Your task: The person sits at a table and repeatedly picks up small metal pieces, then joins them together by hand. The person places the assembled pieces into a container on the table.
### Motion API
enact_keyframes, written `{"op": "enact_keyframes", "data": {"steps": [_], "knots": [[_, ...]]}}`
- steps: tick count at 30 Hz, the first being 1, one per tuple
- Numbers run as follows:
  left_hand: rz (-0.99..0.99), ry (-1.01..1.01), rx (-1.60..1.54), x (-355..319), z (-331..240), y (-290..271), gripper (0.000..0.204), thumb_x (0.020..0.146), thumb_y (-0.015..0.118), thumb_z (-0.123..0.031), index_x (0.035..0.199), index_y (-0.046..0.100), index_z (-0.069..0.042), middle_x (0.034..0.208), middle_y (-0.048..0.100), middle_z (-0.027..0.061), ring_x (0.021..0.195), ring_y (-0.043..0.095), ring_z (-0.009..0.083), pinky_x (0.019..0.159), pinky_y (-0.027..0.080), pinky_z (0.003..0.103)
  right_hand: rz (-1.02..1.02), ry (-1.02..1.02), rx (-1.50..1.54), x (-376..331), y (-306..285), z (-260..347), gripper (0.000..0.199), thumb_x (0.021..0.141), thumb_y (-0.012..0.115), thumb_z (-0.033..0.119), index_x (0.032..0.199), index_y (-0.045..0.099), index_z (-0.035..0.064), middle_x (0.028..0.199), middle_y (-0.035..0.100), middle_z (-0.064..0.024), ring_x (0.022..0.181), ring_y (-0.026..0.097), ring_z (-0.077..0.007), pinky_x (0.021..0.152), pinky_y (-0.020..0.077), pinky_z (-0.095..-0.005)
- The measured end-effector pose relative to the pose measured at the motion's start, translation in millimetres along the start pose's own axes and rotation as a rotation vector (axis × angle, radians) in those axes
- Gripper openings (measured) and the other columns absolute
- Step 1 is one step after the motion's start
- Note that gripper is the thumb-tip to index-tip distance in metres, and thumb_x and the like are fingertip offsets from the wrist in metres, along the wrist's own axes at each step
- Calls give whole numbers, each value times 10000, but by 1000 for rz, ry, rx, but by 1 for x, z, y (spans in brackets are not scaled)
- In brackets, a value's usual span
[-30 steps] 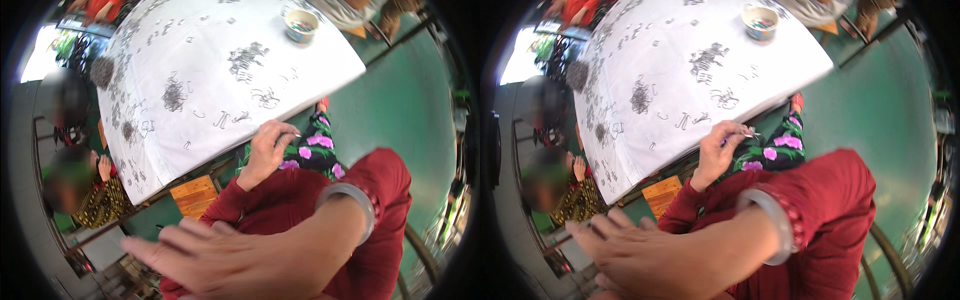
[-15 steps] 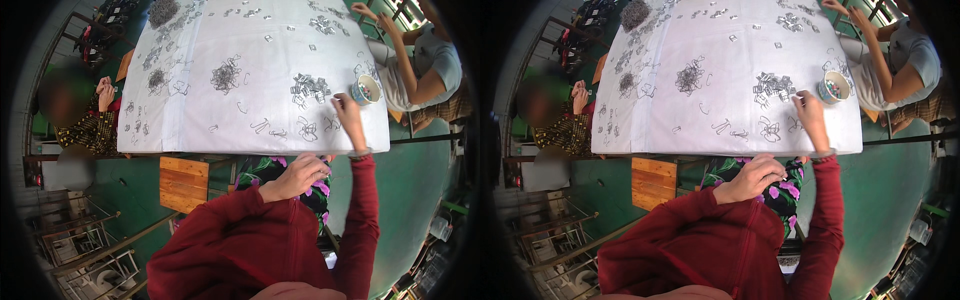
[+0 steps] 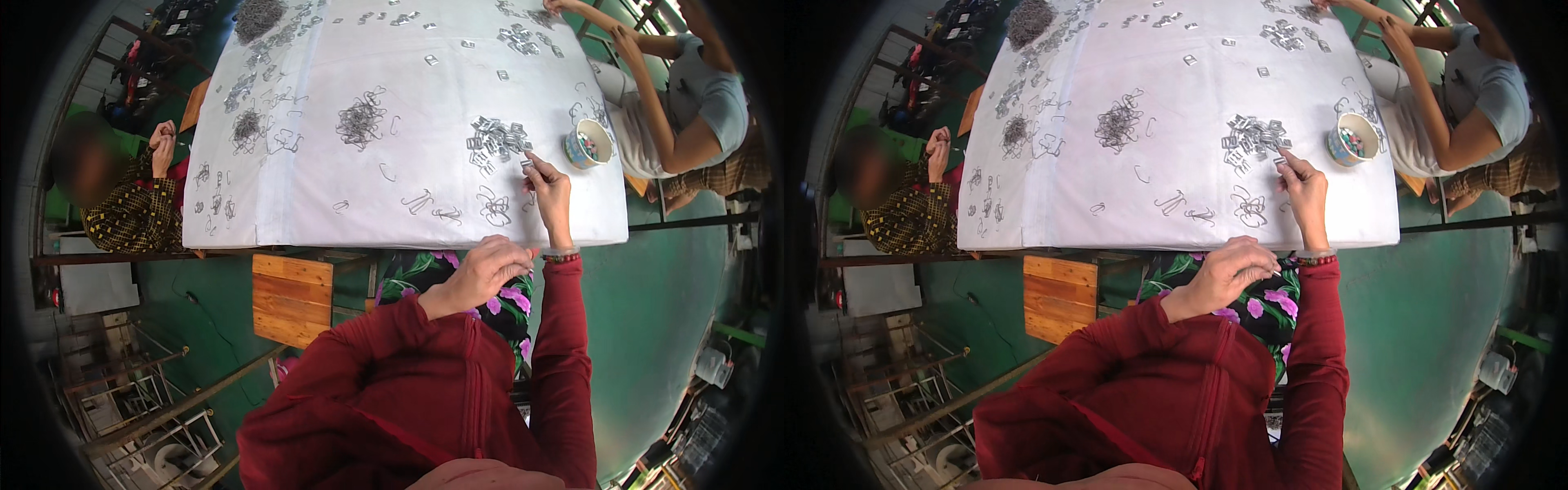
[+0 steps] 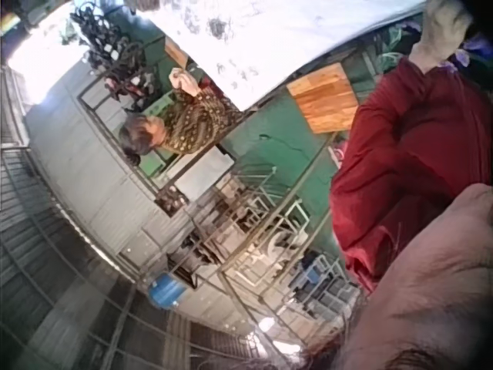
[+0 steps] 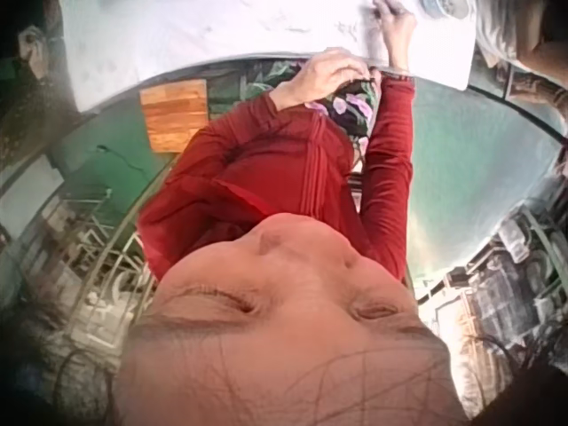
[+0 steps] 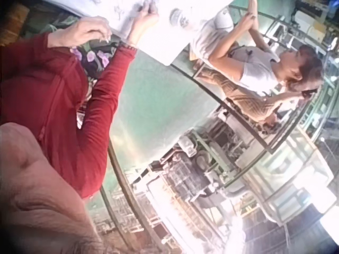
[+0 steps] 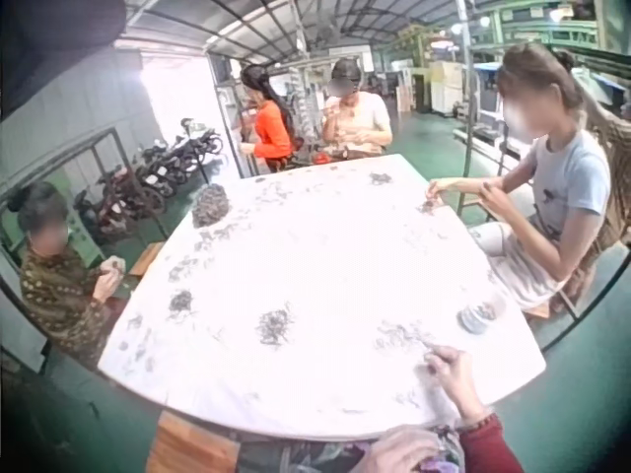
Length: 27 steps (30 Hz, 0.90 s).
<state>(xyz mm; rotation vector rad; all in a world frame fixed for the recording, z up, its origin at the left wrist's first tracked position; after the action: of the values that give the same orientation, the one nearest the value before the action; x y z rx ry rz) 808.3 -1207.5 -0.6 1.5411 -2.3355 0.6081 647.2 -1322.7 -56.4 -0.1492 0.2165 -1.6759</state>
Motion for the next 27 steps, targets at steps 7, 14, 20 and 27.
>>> {"op": "enact_keyframes", "data": {"steps": [7,14,20,27], "knots": [[-12,-152,50,7,12,-4,83,831,646,-56,900,606,-33,851,647,73,807,622,234,768,466,327,40,51,249,-74,-23,58,127,803,621,-75,926,592,-62,800,625,-97,632,599,-124,568,485,-228],[44,-107,103,17,12,-1,92,839,623,-105,905,594,-49,858,621,87,859,585,284,792,444,375,-72,7,161,-123,-31,75,126,816,607,-90,938,636,-78,789,634,-92,653,596,-123,591,478,-224],[7,-56,189,17,10,-3,98,849,610,-119,873,564,-35,795,577,86,797,551,289,765,425,388,-164,-137,249,-129,-24,73,143,808,612,-117,947,636,-96,873,613,-130,656,588,-140,607,488,-236],[-5,-57,224,5,17,-11,125,826,640,-122,893,574,-40,793,577,89,795,542,283,756,421,386,-105,-12,532,-131,-13,56,136,795,623,-114,928,640,-89,902,601,-145,668,614,-181,595,536,-269]]}}
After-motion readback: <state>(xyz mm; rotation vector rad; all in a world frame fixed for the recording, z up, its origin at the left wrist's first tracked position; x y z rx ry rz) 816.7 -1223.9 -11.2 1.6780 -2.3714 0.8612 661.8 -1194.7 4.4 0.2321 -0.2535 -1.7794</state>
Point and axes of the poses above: each hand's wrist, its own x-axis towards the middle knuckle, its own y-axis out of the palm, z = x × y, the point moved 3 cm from there along x, towards the middle knuckle
